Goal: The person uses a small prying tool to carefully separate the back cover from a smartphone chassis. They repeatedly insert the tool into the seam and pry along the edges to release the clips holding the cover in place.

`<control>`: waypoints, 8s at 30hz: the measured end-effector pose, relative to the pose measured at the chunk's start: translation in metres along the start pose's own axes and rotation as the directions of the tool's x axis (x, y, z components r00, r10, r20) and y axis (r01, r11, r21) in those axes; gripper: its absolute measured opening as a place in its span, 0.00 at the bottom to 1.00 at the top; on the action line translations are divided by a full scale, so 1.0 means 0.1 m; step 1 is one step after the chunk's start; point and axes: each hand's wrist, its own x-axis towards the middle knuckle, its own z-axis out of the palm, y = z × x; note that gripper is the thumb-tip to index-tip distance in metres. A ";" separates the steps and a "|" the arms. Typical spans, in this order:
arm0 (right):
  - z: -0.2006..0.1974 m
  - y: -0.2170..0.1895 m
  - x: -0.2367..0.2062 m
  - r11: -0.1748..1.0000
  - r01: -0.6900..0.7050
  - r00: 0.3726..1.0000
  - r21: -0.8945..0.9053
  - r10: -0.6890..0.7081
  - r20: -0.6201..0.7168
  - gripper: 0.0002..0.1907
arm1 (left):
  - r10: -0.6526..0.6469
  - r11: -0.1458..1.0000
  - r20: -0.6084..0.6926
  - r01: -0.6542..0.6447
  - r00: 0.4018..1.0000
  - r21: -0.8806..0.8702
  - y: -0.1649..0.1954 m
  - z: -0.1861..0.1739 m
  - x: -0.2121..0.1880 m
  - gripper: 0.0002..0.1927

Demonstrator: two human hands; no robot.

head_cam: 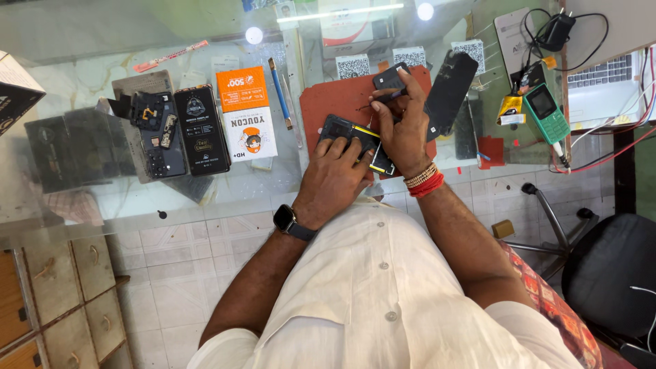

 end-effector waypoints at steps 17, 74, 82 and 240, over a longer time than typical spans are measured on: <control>-0.12 -0.24 0.01 0.979 0.048 0.999 -0.197 -0.043 0.030 0.24 | -0.014 0.999 -0.007 0.014 1.000 0.034 0.07 -0.03 -0.11 0.31; -0.64 -0.30 -0.43 0.876 -0.077 0.974 -0.476 0.168 0.152 0.07 | 0.117 0.986 -0.083 -0.125 0.990 -0.112 -0.05 0.54 0.06 0.37; -0.63 -0.25 -0.41 0.867 -0.136 0.964 -0.479 0.228 0.139 0.06 | 0.107 0.984 -0.075 -0.116 0.991 -0.131 -0.04 0.49 0.08 0.40; -0.64 0.06 -0.77 0.998 0.021 0.969 0.067 -0.004 -0.248 0.27 | 0.274 0.962 -0.063 -0.273 0.960 0.024 -0.06 0.46 0.33 0.33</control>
